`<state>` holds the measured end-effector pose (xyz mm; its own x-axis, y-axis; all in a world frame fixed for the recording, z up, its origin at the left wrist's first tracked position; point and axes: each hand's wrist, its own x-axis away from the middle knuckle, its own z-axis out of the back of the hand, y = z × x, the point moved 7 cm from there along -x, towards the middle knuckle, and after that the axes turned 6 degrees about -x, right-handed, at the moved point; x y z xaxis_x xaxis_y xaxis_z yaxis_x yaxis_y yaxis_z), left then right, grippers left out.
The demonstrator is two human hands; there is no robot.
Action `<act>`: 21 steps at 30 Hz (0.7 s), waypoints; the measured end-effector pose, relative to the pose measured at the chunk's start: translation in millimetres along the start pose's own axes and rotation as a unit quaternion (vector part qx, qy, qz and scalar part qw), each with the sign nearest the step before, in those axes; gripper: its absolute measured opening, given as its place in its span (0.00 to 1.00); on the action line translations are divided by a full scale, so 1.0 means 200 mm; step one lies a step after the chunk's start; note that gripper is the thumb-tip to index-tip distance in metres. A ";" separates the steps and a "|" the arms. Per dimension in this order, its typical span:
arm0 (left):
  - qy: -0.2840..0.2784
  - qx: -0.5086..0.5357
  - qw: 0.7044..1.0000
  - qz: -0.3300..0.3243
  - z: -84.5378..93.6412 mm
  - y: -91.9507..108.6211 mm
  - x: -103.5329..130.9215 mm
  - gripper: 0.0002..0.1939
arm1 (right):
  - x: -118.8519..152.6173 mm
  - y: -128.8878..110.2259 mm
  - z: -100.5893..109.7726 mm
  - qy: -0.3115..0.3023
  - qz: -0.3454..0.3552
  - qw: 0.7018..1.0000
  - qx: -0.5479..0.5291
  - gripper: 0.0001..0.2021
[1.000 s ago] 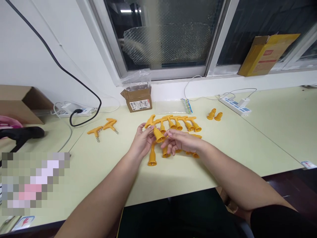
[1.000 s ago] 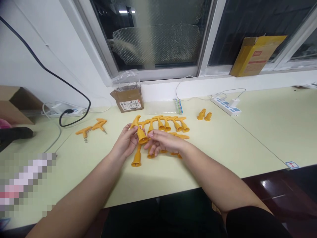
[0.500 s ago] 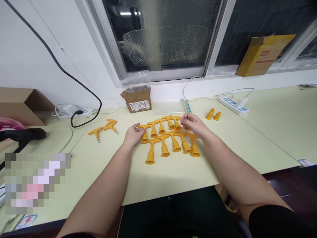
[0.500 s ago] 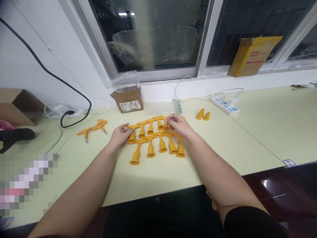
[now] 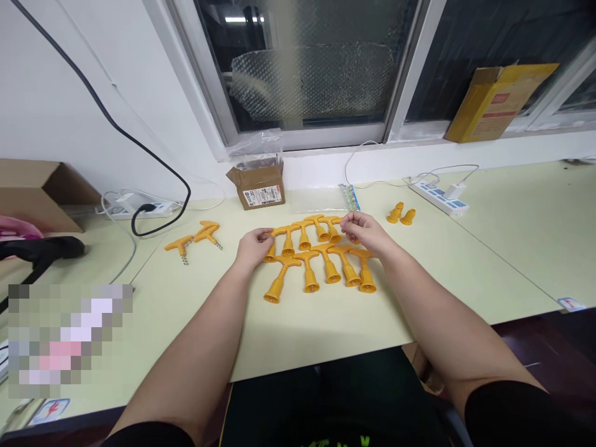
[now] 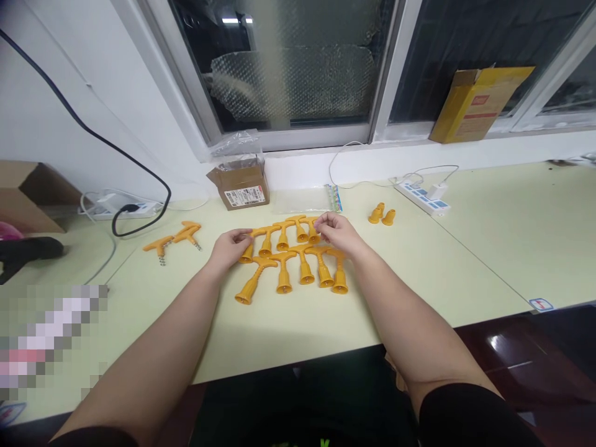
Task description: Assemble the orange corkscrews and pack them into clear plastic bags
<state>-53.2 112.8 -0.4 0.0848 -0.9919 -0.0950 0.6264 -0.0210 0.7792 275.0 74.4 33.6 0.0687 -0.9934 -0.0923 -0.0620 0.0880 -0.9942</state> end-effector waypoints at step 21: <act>0.057 0.002 0.998 -0.024 0.00 0.00 0.14 0.13 | 0.70 0.01 -1.00 -0.295 0.339 0.790 0.419 0.17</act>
<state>-51.1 85.1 -3.0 0.1429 -0.9690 -0.2014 0.6285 -0.0683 0.7748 84.8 -79.6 30.2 0.7687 -0.5124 -0.3828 0.3798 0.8472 -0.3714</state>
